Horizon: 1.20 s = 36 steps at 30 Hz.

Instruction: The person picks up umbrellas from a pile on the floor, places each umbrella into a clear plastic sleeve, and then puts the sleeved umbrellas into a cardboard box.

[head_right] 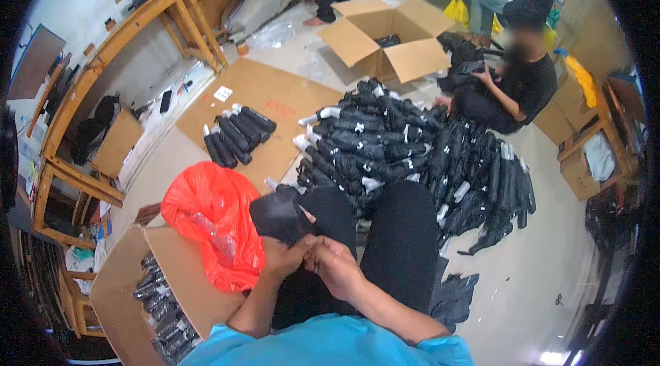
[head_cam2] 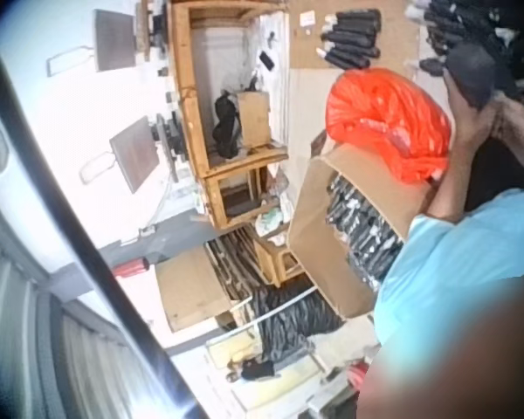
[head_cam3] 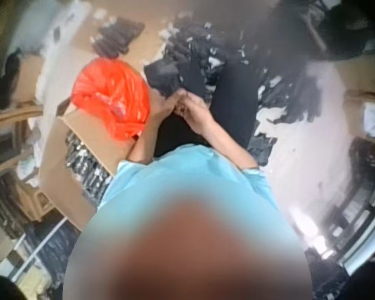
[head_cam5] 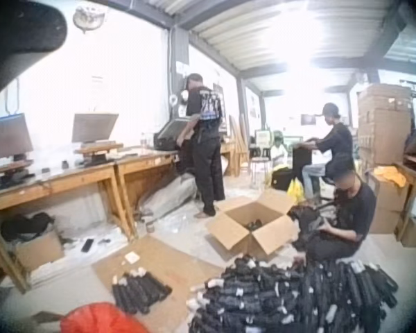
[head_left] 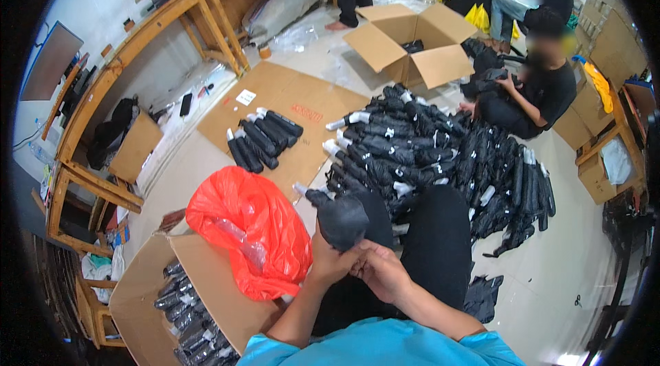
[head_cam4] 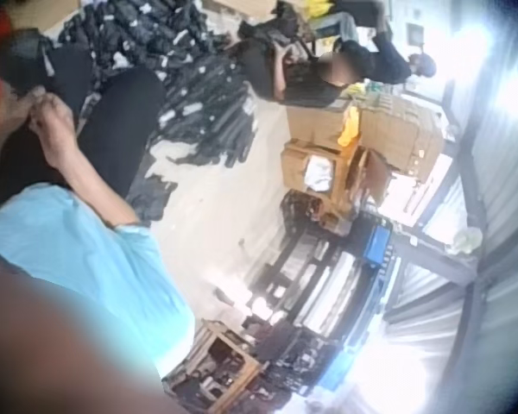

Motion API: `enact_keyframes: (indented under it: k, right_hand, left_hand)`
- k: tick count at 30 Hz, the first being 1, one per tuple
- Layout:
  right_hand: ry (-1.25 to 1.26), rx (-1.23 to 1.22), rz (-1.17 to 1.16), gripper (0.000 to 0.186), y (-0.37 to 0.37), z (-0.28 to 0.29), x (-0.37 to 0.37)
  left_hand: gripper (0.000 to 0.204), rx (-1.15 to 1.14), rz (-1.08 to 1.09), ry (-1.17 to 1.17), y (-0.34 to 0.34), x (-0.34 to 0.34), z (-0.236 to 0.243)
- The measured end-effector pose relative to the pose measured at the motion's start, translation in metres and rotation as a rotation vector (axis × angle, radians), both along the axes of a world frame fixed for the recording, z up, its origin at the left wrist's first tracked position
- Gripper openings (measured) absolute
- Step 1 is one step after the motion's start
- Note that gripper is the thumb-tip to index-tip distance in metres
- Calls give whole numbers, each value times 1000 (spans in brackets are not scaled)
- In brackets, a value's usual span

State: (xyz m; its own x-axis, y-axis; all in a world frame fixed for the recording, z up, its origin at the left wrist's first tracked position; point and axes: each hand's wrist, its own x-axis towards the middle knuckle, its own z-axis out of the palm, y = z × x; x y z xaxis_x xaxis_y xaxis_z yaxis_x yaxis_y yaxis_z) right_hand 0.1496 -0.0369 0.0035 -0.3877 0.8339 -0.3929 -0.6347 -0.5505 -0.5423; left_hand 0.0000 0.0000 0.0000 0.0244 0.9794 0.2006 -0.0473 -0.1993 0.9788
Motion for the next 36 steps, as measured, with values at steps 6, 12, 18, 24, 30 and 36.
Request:
enact_keyframes:
  k: [6,12,18,24,30,36]
  right_hand:
    - [-52,57,-113,12,-5,11,-18]
    - [-32,-59,-120,13,-1,18,-16]
    - [66,-74,-102,11,1,5,-19]
    - [-99,51,-53,14,4,-5,-21]
    - [-187,-145,23,13,6,-3,-16]
    - [-910,655,-230,31,13,2,-17]
  left_hand:
    - [42,24,4,-56,11,1,0]
    - [54,113,-69,-57,20,-7,-7]
    - [66,42,-164,-160,17,-15,-5]
    - [60,90,-172,-321,26,-21,-7]
    - [71,93,-136,-506,34,-27,-13]
    - [68,35,-117,-555,45,-29,-28]
